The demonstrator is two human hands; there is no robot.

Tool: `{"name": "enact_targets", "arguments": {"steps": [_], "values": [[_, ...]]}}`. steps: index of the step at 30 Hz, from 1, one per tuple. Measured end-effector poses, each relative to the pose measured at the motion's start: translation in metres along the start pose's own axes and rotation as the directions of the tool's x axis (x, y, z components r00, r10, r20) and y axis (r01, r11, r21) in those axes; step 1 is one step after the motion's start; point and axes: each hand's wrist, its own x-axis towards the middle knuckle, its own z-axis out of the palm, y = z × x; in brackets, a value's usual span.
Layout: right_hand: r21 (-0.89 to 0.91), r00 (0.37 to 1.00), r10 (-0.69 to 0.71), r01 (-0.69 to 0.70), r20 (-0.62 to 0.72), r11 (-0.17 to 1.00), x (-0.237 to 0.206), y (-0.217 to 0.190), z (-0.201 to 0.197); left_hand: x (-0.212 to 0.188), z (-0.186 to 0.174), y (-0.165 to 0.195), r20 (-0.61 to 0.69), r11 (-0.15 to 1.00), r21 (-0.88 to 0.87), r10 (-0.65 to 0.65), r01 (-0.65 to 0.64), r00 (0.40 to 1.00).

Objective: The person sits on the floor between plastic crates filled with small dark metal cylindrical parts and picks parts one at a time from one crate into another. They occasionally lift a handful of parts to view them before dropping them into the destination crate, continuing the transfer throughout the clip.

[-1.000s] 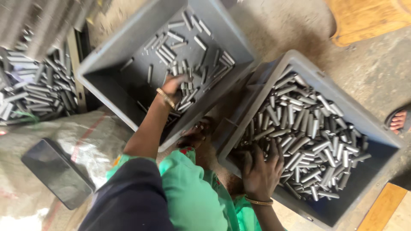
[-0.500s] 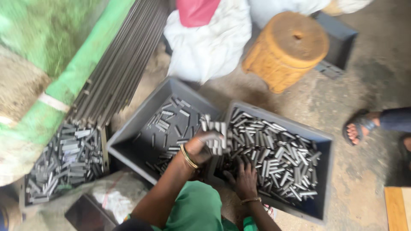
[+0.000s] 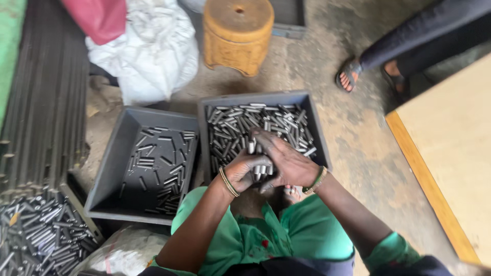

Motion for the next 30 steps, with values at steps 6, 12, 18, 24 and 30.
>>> {"name": "enact_targets", "arguments": {"steps": [6, 12, 18, 24, 30], "values": [[0.026, 0.991, 0.124, -0.123, -0.048, 0.992, -0.027, -0.006, 0.015, 0.005, -0.002, -0.021, 0.098, 1.000, -0.010, -0.017, 0.018, 0.995], [-0.054, 0.993, 0.039, -0.045, -0.113, 0.998, -0.029, -0.001, 0.013, 0.016, 0.003, -0.020, 0.029, 0.999, -0.027, -0.025, 0.026, 0.999], [-0.136, 0.985, 0.100, -0.119, -0.138, 0.984, -0.025, 0.009, 0.020, 0.021, -0.001, -0.017, -0.058, 0.999, -0.002, -0.049, 0.049, 0.997], [-0.092, 0.967, 0.096, -0.121, -0.237, 0.988, -0.029, -0.002, 0.036, 0.015, -0.022, -0.015, 0.010, 0.994, 0.035, -0.100, 0.099, 0.995], [-0.132, 0.965, 0.074, -0.110, -0.253, 0.985, -0.037, 0.010, 0.045, 0.024, -0.040, -0.030, -0.025, 0.986, 0.119, -0.113, 0.115, 0.993]]}}
